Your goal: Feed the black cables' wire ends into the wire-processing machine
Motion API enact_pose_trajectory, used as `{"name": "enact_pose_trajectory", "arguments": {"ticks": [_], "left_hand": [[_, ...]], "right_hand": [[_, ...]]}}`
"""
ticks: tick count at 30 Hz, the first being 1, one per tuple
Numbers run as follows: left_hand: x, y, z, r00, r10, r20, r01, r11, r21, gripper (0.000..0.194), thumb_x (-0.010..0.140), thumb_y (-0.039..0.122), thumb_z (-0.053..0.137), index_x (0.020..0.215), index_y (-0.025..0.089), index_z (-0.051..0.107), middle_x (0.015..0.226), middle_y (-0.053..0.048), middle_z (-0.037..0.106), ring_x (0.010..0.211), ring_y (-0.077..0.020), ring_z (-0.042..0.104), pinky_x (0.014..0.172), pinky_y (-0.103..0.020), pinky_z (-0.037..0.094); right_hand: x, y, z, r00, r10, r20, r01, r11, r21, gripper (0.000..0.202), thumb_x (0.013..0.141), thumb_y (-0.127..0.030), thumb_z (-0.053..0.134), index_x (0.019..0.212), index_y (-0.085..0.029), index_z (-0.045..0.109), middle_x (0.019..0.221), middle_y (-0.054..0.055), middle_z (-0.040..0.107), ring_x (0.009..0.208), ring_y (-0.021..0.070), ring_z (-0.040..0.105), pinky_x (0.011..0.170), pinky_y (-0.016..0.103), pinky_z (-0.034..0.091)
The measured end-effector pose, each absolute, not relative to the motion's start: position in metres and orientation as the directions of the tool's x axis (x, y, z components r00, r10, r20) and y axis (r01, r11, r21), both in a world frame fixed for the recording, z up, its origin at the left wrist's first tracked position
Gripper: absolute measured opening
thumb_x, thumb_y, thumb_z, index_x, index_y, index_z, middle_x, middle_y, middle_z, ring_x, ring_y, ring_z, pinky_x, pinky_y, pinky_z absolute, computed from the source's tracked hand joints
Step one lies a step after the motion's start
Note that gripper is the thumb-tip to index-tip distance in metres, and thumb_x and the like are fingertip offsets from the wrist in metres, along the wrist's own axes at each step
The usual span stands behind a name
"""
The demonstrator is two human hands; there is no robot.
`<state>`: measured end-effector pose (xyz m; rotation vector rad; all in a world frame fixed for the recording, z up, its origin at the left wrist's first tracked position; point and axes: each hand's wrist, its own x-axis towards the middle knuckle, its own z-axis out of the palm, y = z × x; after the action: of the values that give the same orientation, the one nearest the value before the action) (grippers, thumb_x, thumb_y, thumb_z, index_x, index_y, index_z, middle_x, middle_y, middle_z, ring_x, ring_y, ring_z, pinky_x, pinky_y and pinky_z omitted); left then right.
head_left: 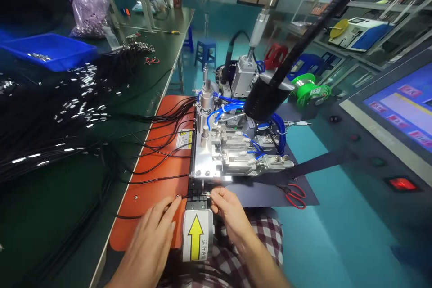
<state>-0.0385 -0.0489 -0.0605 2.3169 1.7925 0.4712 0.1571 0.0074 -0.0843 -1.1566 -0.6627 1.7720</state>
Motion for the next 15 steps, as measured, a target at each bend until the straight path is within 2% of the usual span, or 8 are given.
{"name": "enact_pose_trajectory", "arguments": {"ticks": [3,7,15], "left_hand": [[-0.05,-0.063,-0.059,0.195,0.97,0.146,0.949,-0.224,0.222,0.052,0.094,0.027,0.035,0.144,0.027,0.026,0.135,-0.007,0.047,0.118,-0.0245,0.049,0.091,-0.04,0.05],[-0.059,-0.059,-0.053,0.23,0.956,0.183,0.959,-0.255,0.126,0.052,0.093,0.028,0.037,0.144,0.031,0.027,0.138,-0.005,0.046,0.122,-0.0257,0.046,0.093,-0.041,0.049],[-0.067,-0.045,-0.06,0.271,0.94,0.206,0.947,-0.299,0.119,0.054,0.093,0.026,0.037,0.145,0.031,0.025,0.137,-0.005,0.048,0.126,-0.0281,0.042,0.094,-0.043,0.048]], "right_hand": [[0.157,0.008,-0.084,-0.152,0.892,-0.425,-0.38,-0.45,-0.808,0.036,0.069,-0.046,0.073,0.069,-0.015,0.054,0.055,-0.005,0.047,0.052,0.0095,0.037,0.055,0.023,0.028],[0.158,0.008,-0.08,-0.133,0.9,-0.415,-0.359,-0.434,-0.826,0.036,0.068,-0.046,0.073,0.067,-0.015,0.055,0.055,-0.005,0.048,0.051,0.0099,0.038,0.054,0.023,0.027],[0.16,0.01,-0.078,-0.101,0.907,-0.408,-0.33,-0.417,-0.847,0.035,0.068,-0.047,0.073,0.067,-0.015,0.058,0.058,-0.004,0.05,0.052,0.0112,0.041,0.054,0.024,0.029]]}}
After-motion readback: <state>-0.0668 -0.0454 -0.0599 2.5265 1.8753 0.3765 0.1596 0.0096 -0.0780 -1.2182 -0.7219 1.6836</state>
